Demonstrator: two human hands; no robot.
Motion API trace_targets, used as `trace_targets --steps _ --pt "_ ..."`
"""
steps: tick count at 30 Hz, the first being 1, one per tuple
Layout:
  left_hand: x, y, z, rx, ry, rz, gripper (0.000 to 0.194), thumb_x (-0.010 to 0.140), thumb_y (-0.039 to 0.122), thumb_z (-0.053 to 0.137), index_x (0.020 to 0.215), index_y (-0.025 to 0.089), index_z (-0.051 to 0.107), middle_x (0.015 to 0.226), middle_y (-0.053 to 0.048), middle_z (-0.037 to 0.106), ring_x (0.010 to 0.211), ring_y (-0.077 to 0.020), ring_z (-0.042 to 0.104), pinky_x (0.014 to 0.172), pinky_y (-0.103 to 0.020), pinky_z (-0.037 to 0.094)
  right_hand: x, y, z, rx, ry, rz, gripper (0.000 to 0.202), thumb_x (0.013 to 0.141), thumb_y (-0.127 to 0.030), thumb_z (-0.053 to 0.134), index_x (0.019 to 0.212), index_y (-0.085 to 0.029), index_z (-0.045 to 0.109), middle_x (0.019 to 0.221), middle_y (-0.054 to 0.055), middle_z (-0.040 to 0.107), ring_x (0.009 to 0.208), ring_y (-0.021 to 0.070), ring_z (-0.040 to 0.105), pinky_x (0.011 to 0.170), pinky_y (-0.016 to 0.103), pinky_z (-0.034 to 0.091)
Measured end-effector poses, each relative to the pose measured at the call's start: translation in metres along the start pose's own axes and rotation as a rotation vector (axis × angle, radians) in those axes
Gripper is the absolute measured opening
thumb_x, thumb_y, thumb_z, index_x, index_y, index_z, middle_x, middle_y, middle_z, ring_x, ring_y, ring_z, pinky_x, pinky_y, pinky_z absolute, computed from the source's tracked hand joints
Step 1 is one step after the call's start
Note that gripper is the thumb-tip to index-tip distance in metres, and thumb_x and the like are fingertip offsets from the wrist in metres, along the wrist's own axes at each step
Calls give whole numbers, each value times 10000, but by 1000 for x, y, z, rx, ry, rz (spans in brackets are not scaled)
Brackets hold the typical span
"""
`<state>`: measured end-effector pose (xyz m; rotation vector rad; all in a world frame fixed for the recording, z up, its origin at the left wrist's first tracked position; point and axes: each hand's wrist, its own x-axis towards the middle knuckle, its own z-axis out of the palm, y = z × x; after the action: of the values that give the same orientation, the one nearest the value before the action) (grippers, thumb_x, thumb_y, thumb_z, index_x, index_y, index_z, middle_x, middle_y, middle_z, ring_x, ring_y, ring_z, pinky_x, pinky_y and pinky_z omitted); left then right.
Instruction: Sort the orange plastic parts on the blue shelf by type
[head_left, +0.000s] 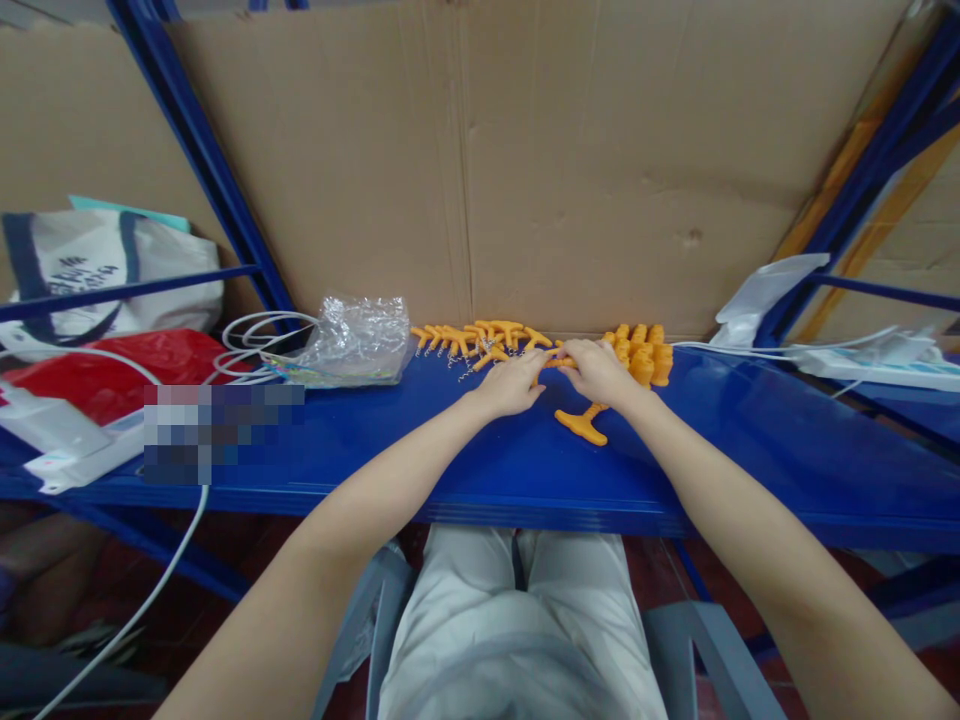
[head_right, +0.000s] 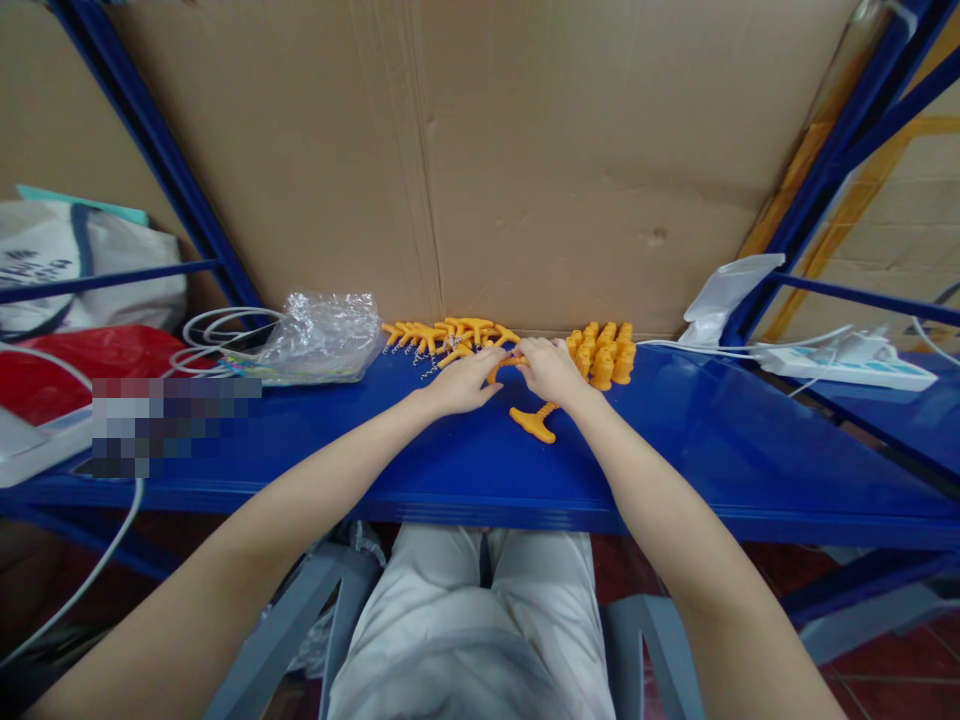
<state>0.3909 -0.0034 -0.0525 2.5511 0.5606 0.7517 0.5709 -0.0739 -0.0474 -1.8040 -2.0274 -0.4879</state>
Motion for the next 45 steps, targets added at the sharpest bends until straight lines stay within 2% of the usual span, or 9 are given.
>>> trace_targets --steps 5,13,20,24,27,33,35,39,45 --pt "-2 -2 0 167 25 -32 421 873 185 610 1293 209 605 1625 -118 384 1461 -365 401 1201 -522 320 2 -6 2 42 24 -59 216 941 -236 496 1088 -186 645 1104 144 722 1061 299 637 905 414 417" --pt "4 -13 13 254 163 -5 552 882 67 444 1410 207 526 1712 -126 166 1374 -395 495 1127 -568 391 0 -14 2 88 48 -70 236 957 -246 498 1123 -170 648 1109 160 728 1077 298 654 943 431 422" --pt "7 -23 15 363 181 56 757 820 -23 384 1544 199 374 1711 -174 121 1386 -368 494 1109 -599 426 2 -7 6 233 55 22 352 910 -317 615 1228 -170 630 1104 134 742 1009 278 700 899 436 509" --pt "7 -29 14 356 218 99 785 820 -18 392 1566 219 336 1709 -164 147 1425 -349 461 1152 -607 382 2 4 11 417 -32 111 337 885 -363 673 1150 -155 664 997 107 752 856 220 716 780 348 567" --pt "7 -29 13 355 227 93 792 819 -33 374 1571 210 332 1709 -168 141 1431 -347 458 1165 -606 366 2 7 12 514 -84 112 285 881 -346 690 1091 -154 684 1004 99 751 856 198 715 775 318 577" --pt "7 -24 11 480 213 35 816 804 -65 347 1584 169 300 1710 -188 98 1366 -324 535 1102 -552 470 2 2 5 352 -214 91 260 900 -328 659 1059 -130 717 990 98 754 918 241 712 854 389 565" --pt "7 -23 11 537 195 -7 821 803 -62 366 1588 166 295 1711 -192 72 1338 -325 561 1033 -506 537 2 2 6 311 -193 83 294 916 -323 642 1128 -132 712 1015 107 757 968 247 710 892 389 553" --pt "6 -15 9 626 189 -56 856 806 -43 415 1604 234 270 1720 -152 78 1279 -315 611 912 -420 612 2 1 7 228 -124 83 378 936 -301 625 1289 -172 655 1237 136 722 1127 276 685 989 421 516" --pt "6 -11 4 634 200 -94 797 836 -39 399 1579 243 335 1722 -139 83 1248 -298 632 921 -426 610 2 -13 -2 62 -118 96 369 980 -268 544 1309 -122 628 1294 195 688 1188 324 663 1015 465 489"
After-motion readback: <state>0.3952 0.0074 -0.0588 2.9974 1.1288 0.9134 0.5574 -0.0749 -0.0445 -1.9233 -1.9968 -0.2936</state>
